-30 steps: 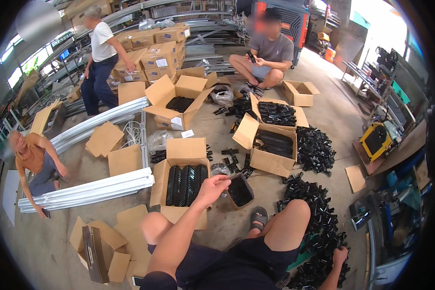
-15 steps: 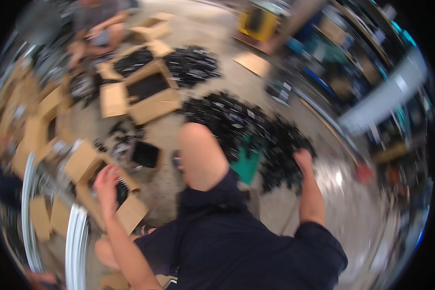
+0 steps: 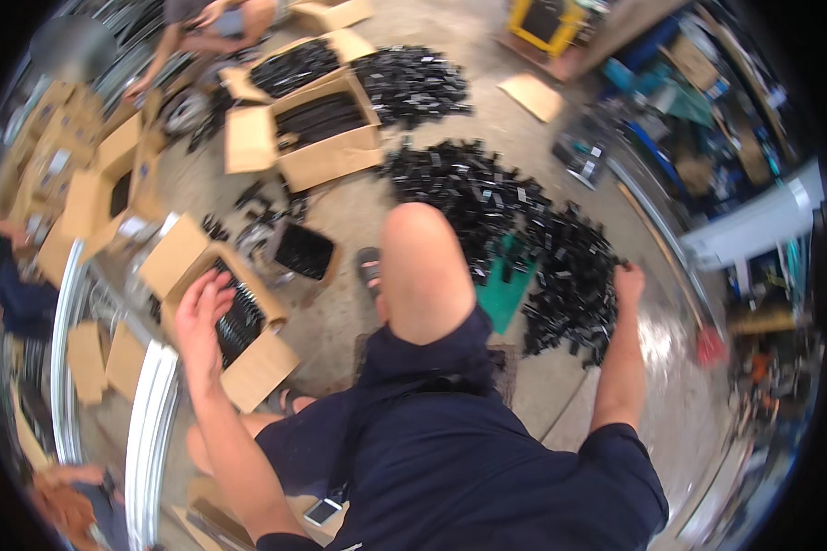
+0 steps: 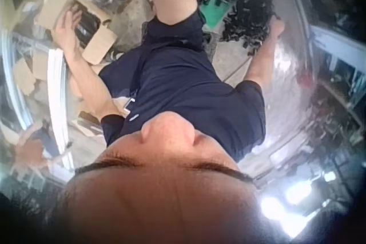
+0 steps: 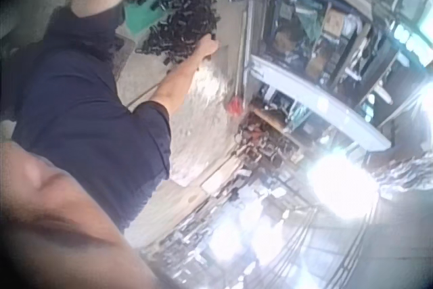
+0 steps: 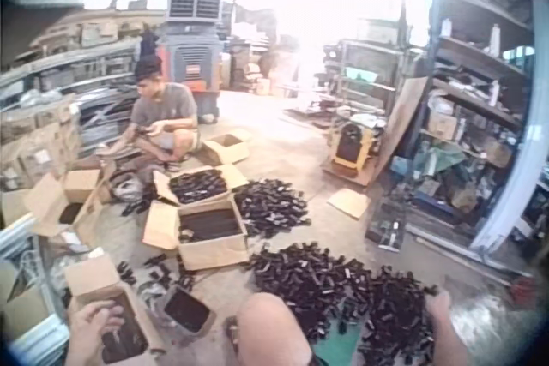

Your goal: The person picks up black metal or plastic components from a cardboard box, handles them one at a time, and places them into another container.

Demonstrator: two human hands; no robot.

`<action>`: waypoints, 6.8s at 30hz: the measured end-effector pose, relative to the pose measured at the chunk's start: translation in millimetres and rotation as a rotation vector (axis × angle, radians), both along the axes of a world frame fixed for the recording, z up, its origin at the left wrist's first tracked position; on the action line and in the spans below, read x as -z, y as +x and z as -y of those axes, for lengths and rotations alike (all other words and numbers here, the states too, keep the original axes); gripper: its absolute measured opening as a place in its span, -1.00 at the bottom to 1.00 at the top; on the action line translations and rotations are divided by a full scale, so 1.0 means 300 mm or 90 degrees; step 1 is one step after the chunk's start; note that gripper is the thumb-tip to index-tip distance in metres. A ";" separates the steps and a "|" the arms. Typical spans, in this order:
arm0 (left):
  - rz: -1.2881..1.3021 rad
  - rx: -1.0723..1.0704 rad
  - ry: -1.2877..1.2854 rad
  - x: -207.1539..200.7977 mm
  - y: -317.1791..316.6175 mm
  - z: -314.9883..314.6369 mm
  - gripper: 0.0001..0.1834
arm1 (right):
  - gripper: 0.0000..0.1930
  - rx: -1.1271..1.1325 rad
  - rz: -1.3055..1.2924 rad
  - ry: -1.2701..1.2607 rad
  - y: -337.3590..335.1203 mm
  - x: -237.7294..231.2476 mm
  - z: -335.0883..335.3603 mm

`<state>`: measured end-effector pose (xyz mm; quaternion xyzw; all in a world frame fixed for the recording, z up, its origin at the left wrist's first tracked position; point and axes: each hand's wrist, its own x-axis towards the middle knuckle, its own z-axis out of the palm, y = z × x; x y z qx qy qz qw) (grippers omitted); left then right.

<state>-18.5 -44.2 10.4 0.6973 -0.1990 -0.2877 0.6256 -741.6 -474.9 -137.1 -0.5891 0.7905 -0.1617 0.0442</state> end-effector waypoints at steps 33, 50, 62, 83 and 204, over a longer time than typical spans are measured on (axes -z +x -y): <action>0.058 -0.482 -0.168 -0.066 0.479 -0.326 -0.69 | -0.74 -1.279 -0.398 0.187 2.703 0.627 -1.321; 0.043 -0.471 -0.238 -0.077 0.436 -0.362 -0.72 | -0.65 -1.338 -0.396 0.346 2.775 0.460 -1.316; 0.237 -0.107 0.220 -0.022 0.261 -0.277 -0.47 | -0.70 -1.218 0.248 0.263 2.666 -0.490 -1.012; -0.117 -0.202 -0.083 0.165 0.225 -0.047 -0.75 | -0.36 -0.942 0.799 0.594 2.520 -0.496 -0.803; -0.035 -0.150 -0.096 0.066 0.294 -0.049 -0.29 | -0.67 -1.061 0.617 0.477 2.556 -0.382 -0.871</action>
